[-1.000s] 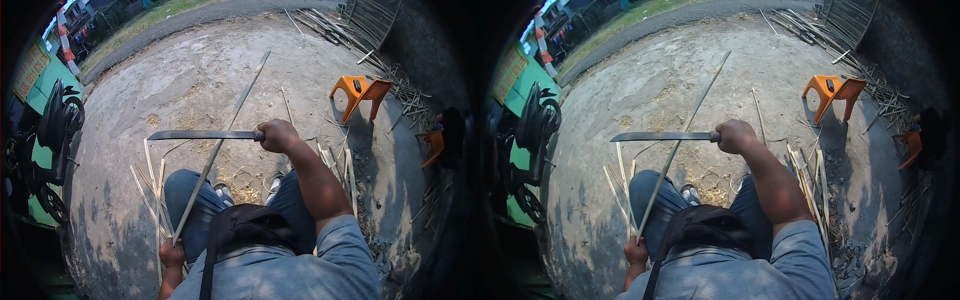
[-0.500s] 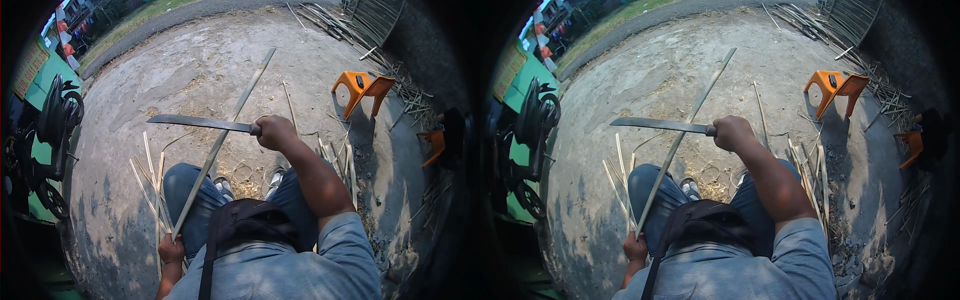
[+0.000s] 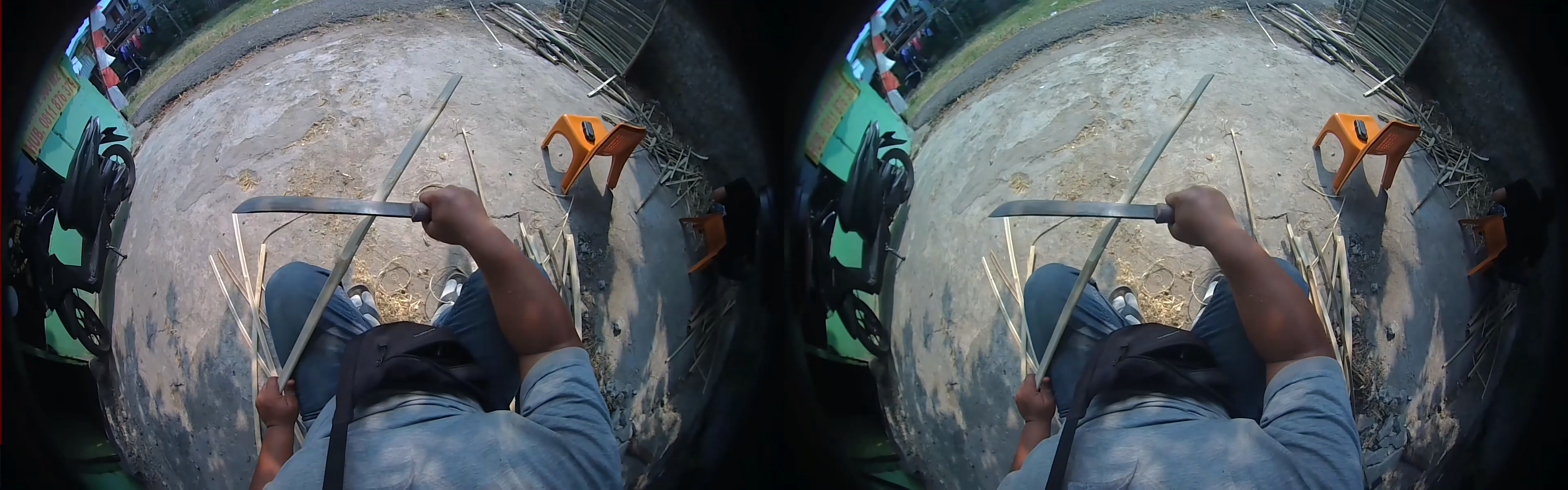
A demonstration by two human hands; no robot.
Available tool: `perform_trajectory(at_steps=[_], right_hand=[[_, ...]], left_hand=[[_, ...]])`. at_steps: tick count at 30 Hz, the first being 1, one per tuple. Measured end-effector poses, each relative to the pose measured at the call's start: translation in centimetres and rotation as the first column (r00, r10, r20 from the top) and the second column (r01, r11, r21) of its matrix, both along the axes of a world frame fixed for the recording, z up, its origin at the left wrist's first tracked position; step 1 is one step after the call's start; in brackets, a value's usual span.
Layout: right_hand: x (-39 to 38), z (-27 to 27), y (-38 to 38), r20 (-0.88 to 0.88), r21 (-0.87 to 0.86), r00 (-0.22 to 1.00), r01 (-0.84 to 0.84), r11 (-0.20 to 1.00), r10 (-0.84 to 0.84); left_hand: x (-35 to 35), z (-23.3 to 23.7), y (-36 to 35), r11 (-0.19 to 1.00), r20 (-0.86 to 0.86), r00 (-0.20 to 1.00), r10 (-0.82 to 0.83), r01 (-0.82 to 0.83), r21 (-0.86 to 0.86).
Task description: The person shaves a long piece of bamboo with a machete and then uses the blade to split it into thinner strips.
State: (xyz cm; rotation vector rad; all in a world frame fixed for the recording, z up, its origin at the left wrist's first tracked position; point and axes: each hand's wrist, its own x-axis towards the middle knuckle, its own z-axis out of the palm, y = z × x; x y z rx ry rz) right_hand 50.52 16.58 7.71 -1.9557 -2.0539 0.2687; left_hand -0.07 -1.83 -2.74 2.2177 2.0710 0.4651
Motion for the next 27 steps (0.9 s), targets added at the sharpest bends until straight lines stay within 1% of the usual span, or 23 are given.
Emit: perform_trajectory(at_steps=[1, 5, 8, 11, 12, 14, 17, 20, 23, 27], right_hand=[[0.4, -0.3, 0.7, -0.069, -0.031, 0.993, 0.093, 0.995, -0.095], [0.3, -0.2, 1.2, -0.034, -0.061, 0.995, 0.094, 0.994, -0.097], [-0.3, 0.1, 0.4, -0.057, -0.032, 0.998, 0.035, 0.999, -0.037], [-1.4, 0.3, -0.7, -0.018, -0.004, 0.998, -0.065, 0.998, 0.065], [-1.6, 0.2, -0.9, 0.02, 0.003, 0.993, -0.119, 0.993, 0.119], [-1.8, 0.2, -1.1, 0.061, 0.041, 0.984, -0.172, 0.984, 0.169], [-0.3, 0.5, -0.3, 0.033, 0.005, 0.994, -0.102, 0.995, 0.102], [1.5, -0.2, 1.7, -0.106, 0.013, 0.988, 0.113, 0.994, -0.111], [1.3, -1.2, 1.8, -0.101, 0.061, 0.99, 0.106, 0.993, -0.099], [-0.3, 0.6, 0.0, -0.129, 0.056, 0.99, 0.066, 0.996, -0.058]], left_hand=[[0.0, 0.0, 0.1, 1.0, -0.01, 1.0, -0.003, 0.003, 0.008], [0.0, 0.1, -0.3, 0.999, -0.032, 0.999, 0.031, -0.032, -0.012], [0.0, 0.5, -0.3, 1.0, -0.019, 0.999, 0.028, -0.028, -0.011], [0.2, 0.4, -0.5, 1.0, -0.003, 1.0, 0.015, -0.015, -0.002], [0.3, 0.3, -0.3, 1.0, -0.001, 1.0, 0.009, -0.009, 0.0], [0.4, 0.2, 0.1, 1.0, 0.005, 1.0, -0.003, 0.003, 0.013], [-0.1, -0.3, -0.3, 1.0, 0.004, 1.0, 0.002, -0.002, 0.011], [0.0, -0.6, 0.1, 1.0, -0.001, 1.0, 0.02, -0.02, 0.002], [0.6, 0.3, -0.2, 0.999, 0.011, 0.999, 0.032, -0.032, -0.004], [0.5, 0.3, -0.3, 1.0, 0.016, 1.0, 0.025, -0.025, -0.001]])
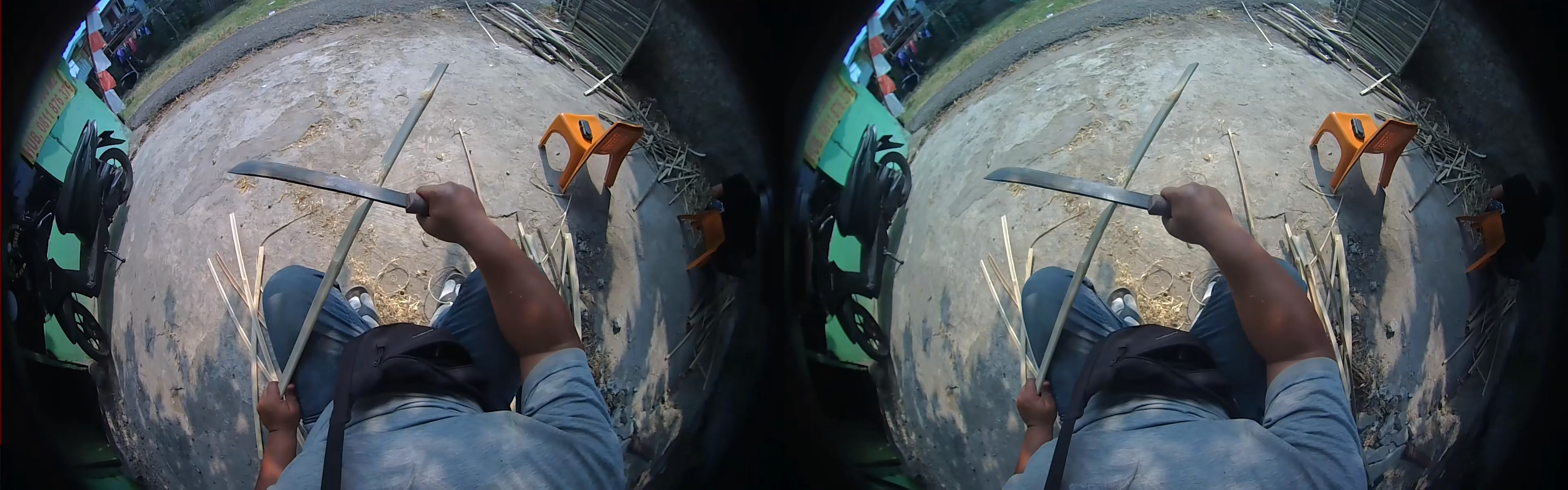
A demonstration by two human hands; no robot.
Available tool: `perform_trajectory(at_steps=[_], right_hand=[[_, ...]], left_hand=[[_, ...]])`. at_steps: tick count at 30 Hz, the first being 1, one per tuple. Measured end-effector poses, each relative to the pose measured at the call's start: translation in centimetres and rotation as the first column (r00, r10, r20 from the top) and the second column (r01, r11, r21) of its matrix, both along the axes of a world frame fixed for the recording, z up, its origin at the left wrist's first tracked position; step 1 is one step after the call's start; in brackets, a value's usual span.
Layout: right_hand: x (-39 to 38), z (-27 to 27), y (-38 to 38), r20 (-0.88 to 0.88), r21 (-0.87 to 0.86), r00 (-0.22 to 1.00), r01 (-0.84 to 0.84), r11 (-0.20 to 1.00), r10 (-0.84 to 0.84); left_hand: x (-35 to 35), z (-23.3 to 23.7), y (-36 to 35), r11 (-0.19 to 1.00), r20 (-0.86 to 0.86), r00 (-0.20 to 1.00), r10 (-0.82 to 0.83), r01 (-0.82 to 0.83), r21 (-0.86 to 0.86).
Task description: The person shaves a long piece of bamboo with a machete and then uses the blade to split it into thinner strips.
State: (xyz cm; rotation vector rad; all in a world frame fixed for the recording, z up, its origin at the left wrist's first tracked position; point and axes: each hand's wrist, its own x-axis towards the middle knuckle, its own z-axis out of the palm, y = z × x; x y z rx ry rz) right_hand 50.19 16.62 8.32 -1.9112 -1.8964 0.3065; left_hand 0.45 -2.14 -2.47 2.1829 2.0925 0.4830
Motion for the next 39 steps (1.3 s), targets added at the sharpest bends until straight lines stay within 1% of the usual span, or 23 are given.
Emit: perform_trajectory(at_steps=[3, 4, 7, 8, 11, 12, 15, 18, 21, 22, 25, 26, 27, 29, 32, 35, 38, 39], right_hand=[[-1.1, -0.4, -0.6, 0.149, 0.024, 0.977, -0.155, 0.988, 0.15], [-1.5, -0.4, -1.0, 0.168, 0.102, 0.97, -0.192, 0.976, 0.173], [-1.3, 0.5, -0.9, 0.245, 0.055, 0.961, -0.143, 0.988, 0.125], [-1.0, 1.0, -0.5, 0.269, -0.054, 0.961, -0.054, 0.997, 0.067], [0.3, 1.0, 0.7, 0.109, -0.19, 0.983, 0.167, 0.968, -0.148], [0.5, 1.0, 0.9, 0.12, -0.25, 0.984, 0.157, 0.955, -0.13], [0.9, 1.1, 0.4, 0.184, -0.176, 0.98, 0.111, 0.978, -0.079], [0.9, 1.6, -0.7, 0.113, -0.154, 0.993, 0.05, 0.987, -0.032], [0.3, 1.3, -1.1, 0.17, -0.167, 0.98, -0.073, 0.983, 0.101], [0.0, 1.2, -1.3, 0.175, -0.119, 0.977, -0.102, 0.988, 0.122], [0.2, 1.2, -1.1, 0.214, -0.106, 0.974, -0.057, 0.993, 0.078], [0.6, 0.7, -0.4, 0.206, -0.103, 0.978, -0.004, 0.995, 0.026], [1.1, -0.3, 0.4, 0.107, -0.078, 0.992, 0.071, 0.994, -0.062], [1.7, -0.6, 1.5, 0.004, -0.104, 0.99, 0.143, 0.984, -0.143], [1.1, -0.4, 1.4, 0.074, -0.042, 0.986, 0.15, 0.988, -0.147], [0.7, 0.1, 0.4, 0.064, -0.03, 0.992, 0.108, 0.994, -0.106], [0.0, 0.4, -0.7, 0.163, -0.035, 0.986, -0.019, 0.999, 0.024], [-0.2, 0.0, -0.8, 0.155, 0.034, 0.987, -0.042, 0.999, 0.036]], left_hand=[[-0.1, -0.2, 0.0, 1.0, -0.012, 1.0, -0.008, 0.008, -0.018], [-0.1, -0.2, 0.2, 1.0, -0.017, 1.0, -0.011, 0.01, -0.025], [0.0, -0.1, 0.2, 1.0, -0.007, 1.0, -0.009, 0.009, 0.017], [-0.1, -0.2, 0.0, 1.0, -0.022, 1.0, -0.004, 0.005, 0.024], [-0.1, -0.4, 0.4, 0.999, -0.048, 0.999, -0.004, 0.007, 0.054], [-0.1, -0.2, 0.4, 0.998, -0.053, 0.999, -0.005, 0.008, 0.057], [-0.4, -0.2, 0.2, 0.998, -0.057, 0.998, -0.005, 0.008, 0.056], [-0.8, -0.5, 0.3, 0.999, -0.061, 0.998, -0.012, 0.014, 0.043], [-0.7, -0.5, 0.3, 0.999, -0.052, 0.998, -0.032, 0.033, 0.023], [-0.7, -0.4, 0.5, 0.999, -0.048, 0.998, -0.038, 0.039, 0.018], [-0.8, -0.8, 0.5, 0.999, -0.058, 0.998, -0.035, 0.036, 0.022], [-1.0, -0.9, 0.0, 0.999, -0.065, 0.997, -0.029, 0.03, 0.023], [-0.9, -0.9, 0.0, 0.999, -0.071, 0.997, -0.025, 0.027, 0.028], [-0.5, -0.9, 0.5, 0.999, -0.061, 0.998, -0.023, 0.025, 0.043], [-0.3, -0.5, 0.3, 0.999, -0.041, 0.999, -0.012, 0.014, 0.051], [-0.5, -0.6, 0.1, 0.998, -0.038, 0.999, -0.012, 0.015, 0.056], [-0.6, -0.7, 0.2, 0.999, -0.042, 0.999, -0.021, 0.023, 0.039], [-0.5, -0.6, 0.2, 0.999, -0.039, 0.999, -0.021, 0.022, 0.034]])
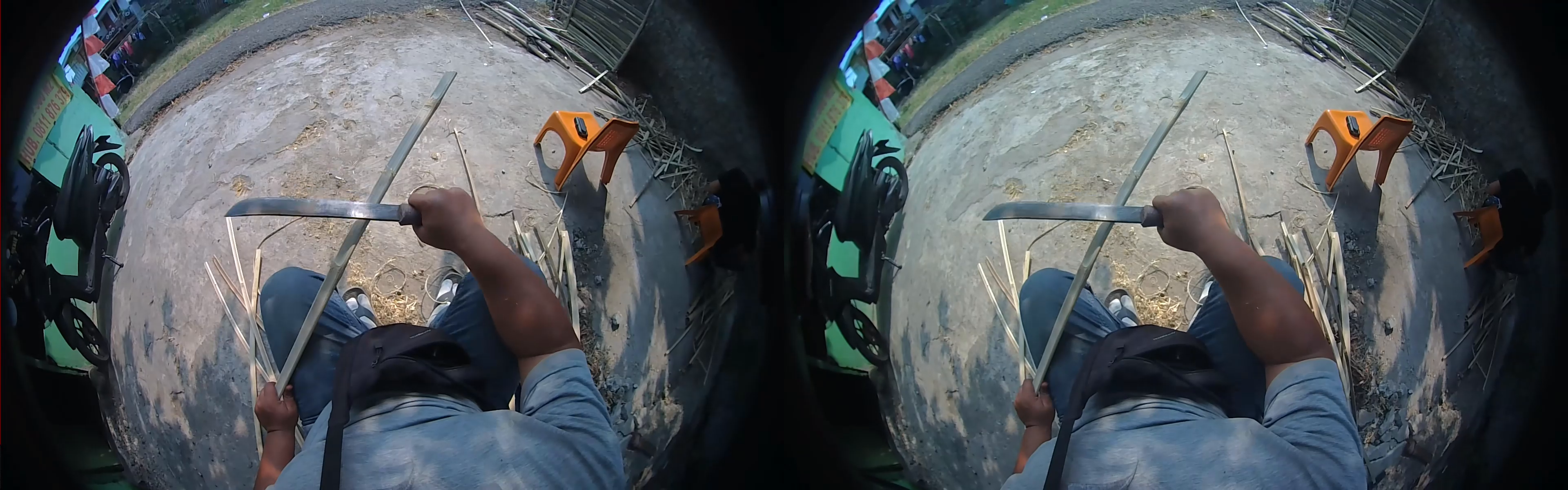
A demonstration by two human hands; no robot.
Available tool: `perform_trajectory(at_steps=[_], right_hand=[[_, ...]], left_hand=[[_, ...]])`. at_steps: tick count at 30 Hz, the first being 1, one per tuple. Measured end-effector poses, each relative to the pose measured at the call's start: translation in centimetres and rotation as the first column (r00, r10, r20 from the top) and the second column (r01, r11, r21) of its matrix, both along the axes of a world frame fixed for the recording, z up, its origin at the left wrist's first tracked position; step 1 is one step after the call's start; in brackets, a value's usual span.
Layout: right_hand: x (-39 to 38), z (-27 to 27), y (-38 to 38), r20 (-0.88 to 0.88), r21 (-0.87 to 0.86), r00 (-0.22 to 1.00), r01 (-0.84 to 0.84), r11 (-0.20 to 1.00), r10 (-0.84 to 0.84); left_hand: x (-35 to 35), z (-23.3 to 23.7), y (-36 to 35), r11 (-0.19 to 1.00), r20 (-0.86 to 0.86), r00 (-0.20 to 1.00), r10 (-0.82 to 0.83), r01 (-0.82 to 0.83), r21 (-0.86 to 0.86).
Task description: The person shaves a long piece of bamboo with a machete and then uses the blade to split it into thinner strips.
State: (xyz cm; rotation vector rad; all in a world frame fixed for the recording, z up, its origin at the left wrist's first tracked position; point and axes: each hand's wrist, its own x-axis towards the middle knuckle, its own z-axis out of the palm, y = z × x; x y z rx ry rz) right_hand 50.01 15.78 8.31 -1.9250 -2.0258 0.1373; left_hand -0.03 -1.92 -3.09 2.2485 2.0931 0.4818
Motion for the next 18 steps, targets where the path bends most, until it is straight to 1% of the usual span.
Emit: perform_trajectory(at_steps=[2, 3, 6, 7, 10, 13, 16, 17, 18], right_hand=[[-0.3, -1.1, 0.1, -0.018, 0.137, 0.999, -0.048, 0.989, 0.051], [-0.3, -0.5, 0.1, 0.016, 0.102, 1.0, -0.015, 0.995, 0.013], [2.1, -1.2, 2.1, -0.087, 0.028, 0.986, 0.145, 0.989, -0.142], [2.6, -1.3, 2.6, -0.158, -0.008, 0.965, 0.211, 0.977, -0.21], [2.7, -1.9, 2.8, -0.092, -0.003, 0.971, 0.221, 0.975, -0.221], [2.4, -1.1, 1.9, -0.074, -0.038, 0.978, 0.192, 0.981, -0.195], [1.6, -1.0, 0.9, -0.073, 0.016, 0.996, 0.053, 0.998, -0.052], [1.2, -1.1, 0.7, -0.046, 0.04, 0.999, -0.016, 0.999, 0.017], [0.6, -1.3, 0.5, -0.005, 0.108, 0.999, -0.049, 0.993, 0.05]], left_hand=[[0.1, 0.0, 0.4, 1.0, 0.008, 1.0, -0.007, 0.007, 0.0], [0.2, 0.0, 0.5, 1.0, 0.014, 1.0, -0.012, 0.012, 0.003], [-0.1, 0.0, -0.2, 1.0, -0.006, 1.0, 0.01, -0.01, -0.006], [0.2, -0.1, 0.1, 1.0, -0.009, 1.0, 0.017, -0.017, 0.005], [0.2, 0.4, 0.1, 1.0, -0.017, 1.0, 0.0, 0.001, 0.031], [0.0, 0.4, -0.2, 1.0, -0.02, 1.0, 0.001, -0.001, 0.031], [0.0, 0.2, 0.1, 0.999, -0.012, 1.0, -0.025, 0.026, 0.024], [0.0, 0.1, 0.1, 0.999, -0.003, 1.0, -0.026, 0.027, 0.018], [0.0, 0.0, 0.1, 1.0, 0.006, 1.0, -0.027, 0.027, 0.013]])
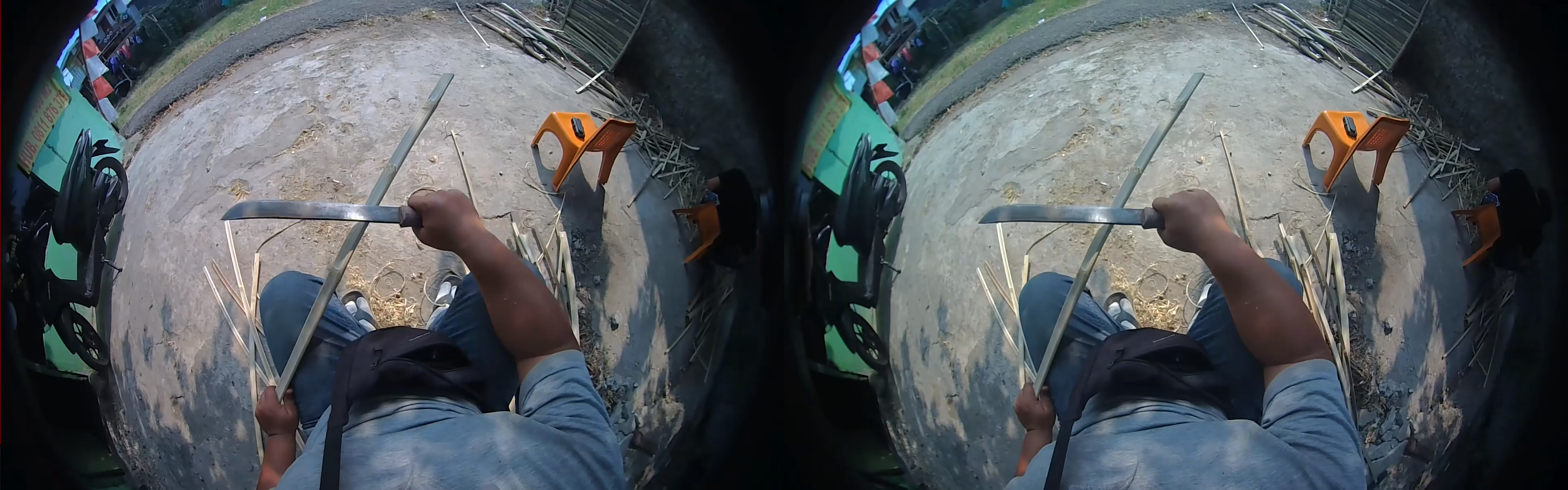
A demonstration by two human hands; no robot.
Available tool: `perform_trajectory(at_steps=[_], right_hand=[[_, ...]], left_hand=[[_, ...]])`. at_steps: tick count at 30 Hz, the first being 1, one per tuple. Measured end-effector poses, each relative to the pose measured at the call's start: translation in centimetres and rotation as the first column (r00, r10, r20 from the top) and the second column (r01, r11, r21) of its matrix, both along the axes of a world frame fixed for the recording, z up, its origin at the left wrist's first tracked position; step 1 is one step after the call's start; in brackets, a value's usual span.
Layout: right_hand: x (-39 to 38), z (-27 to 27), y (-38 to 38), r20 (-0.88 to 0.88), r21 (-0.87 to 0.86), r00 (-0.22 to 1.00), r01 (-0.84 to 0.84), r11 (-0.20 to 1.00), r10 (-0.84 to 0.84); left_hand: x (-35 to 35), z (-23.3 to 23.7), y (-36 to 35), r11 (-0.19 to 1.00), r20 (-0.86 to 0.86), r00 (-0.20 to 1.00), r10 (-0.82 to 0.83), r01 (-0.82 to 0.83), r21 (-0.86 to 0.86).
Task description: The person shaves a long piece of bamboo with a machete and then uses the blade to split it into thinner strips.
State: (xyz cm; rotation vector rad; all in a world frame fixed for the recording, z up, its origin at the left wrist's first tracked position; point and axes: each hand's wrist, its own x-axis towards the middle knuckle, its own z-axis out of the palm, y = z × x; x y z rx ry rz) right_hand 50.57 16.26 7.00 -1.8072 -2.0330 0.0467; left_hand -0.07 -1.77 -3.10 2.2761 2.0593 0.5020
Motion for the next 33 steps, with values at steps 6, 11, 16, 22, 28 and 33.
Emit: perform_trajectory(at_steps=[6, 11, 16, 22, 28, 33], right_hand=[[1.3, 0.7, 1.0, 0.081, -0.104, 0.992, 0.102, 0.989, -0.094], [3.5, -0.5, 2.2, -0.132, -0.181, 0.949, 0.261, 0.948, -0.287], [2.3, 0.2, 0.6, -0.103, -0.112, 0.971, 0.203, 0.973, -0.215], [1.1, 0.5, 0.1, 0.01, -0.012, 0.997, -0.079, 0.997, 0.079], [4.8, 1.0, 2.3, -0.106, -0.146, 0.909, 0.387, 0.91, -0.403], [4.9, 1.5, 1.3, -0.111, -0.168, 0.889, 0.423, 0.89, -0.444]], left_hand=[[-0.3, -0.5, 0.0, 1.0, -0.005, 1.0, 0.012, -0.012, 0.017], [0.1, 0.0, 0.0, 0.999, -0.018, 1.0, 0.024, -0.023, 0.033], [-0.1, -0.1, 0.0, 1.0, -0.016, 1.0, 0.009, -0.009, 0.015], [-0.3, -0.4, 0.2, 1.0, 0.033, 0.999, -0.012, 0.012, 0.004], [-0.1, -0.3, 0.2, 1.0, 0.026, 1.0, 0.012, -0.012, 0.011], [-0.2, -0.1, 0.3, 0.999, -0.021, 1.0, 0.0, 0.001, 0.037]])
